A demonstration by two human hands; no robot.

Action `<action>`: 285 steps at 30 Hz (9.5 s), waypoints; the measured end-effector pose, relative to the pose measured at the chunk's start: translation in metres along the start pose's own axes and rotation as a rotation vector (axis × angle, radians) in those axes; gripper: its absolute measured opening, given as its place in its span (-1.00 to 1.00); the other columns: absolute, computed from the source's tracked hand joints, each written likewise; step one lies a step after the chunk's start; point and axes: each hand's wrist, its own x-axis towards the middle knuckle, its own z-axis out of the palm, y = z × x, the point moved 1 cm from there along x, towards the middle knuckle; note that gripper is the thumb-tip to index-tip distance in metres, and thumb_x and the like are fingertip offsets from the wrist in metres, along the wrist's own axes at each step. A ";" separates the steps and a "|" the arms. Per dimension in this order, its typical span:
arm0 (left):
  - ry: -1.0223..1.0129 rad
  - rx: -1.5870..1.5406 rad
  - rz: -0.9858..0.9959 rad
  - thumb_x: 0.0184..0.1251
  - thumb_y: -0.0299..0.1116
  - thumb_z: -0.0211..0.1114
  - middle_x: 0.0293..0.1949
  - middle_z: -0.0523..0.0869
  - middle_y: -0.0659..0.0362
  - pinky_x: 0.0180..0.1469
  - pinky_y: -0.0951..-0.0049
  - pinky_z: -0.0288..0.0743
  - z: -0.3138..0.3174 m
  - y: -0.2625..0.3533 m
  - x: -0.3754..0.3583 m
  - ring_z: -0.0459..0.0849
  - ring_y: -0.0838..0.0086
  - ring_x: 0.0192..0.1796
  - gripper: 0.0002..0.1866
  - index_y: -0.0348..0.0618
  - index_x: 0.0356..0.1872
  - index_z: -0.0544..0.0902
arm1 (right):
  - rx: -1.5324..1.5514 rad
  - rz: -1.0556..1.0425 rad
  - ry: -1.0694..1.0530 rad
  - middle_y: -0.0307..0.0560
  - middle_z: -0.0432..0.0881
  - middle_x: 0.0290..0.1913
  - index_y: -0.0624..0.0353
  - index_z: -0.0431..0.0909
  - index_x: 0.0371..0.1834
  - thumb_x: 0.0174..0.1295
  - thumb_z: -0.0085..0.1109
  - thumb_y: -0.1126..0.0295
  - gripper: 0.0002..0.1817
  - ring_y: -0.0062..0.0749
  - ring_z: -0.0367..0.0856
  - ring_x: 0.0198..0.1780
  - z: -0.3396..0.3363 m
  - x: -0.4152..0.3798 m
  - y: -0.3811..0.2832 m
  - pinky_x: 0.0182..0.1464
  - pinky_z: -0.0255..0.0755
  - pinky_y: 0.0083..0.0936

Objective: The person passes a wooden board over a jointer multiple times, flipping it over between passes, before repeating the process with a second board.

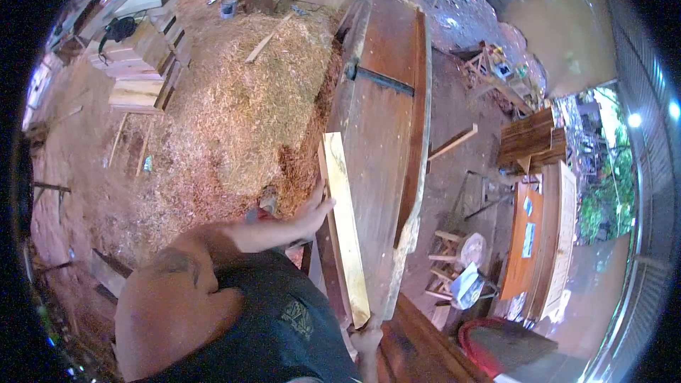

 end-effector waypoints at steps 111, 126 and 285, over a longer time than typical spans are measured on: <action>-0.131 0.561 -0.583 0.57 -0.04 0.30 -0.12 0.78 0.18 -0.26 0.35 0.55 -0.327 -0.252 -0.219 0.77 0.39 -0.17 -0.55 -0.17 0.22 0.66 | 0.253 0.369 0.217 0.33 0.76 -0.20 0.37 0.60 -0.08 -0.09 0.40 0.37 -0.53 0.17 0.81 -0.17 0.065 0.029 -0.133 -0.10 0.69 0.03; -0.489 -0.099 -0.564 0.67 0.25 -0.01 0.13 0.75 -0.05 0.05 0.15 0.66 -0.145 -0.185 -0.195 0.77 0.23 0.05 -0.33 -0.16 0.34 0.55 | 0.922 0.516 -0.105 0.21 0.83 -0.06 0.42 0.81 -0.09 -0.11 0.68 0.04 -0.34 -0.13 0.81 -0.06 0.027 0.087 -0.070 0.05 0.66 -0.31; -0.192 0.745 0.082 0.30 -0.16 0.38 -0.25 0.86 -0.03 -0.04 0.10 0.71 -0.204 -0.252 -0.237 0.85 0.09 -0.16 -0.77 -0.08 -0.28 0.83 | -0.191 0.073 -0.136 0.45 0.43 0.49 0.28 0.33 0.57 0.04 0.52 -0.16 0.09 0.32 0.32 0.57 -0.047 -0.002 -0.181 0.59 0.24 0.06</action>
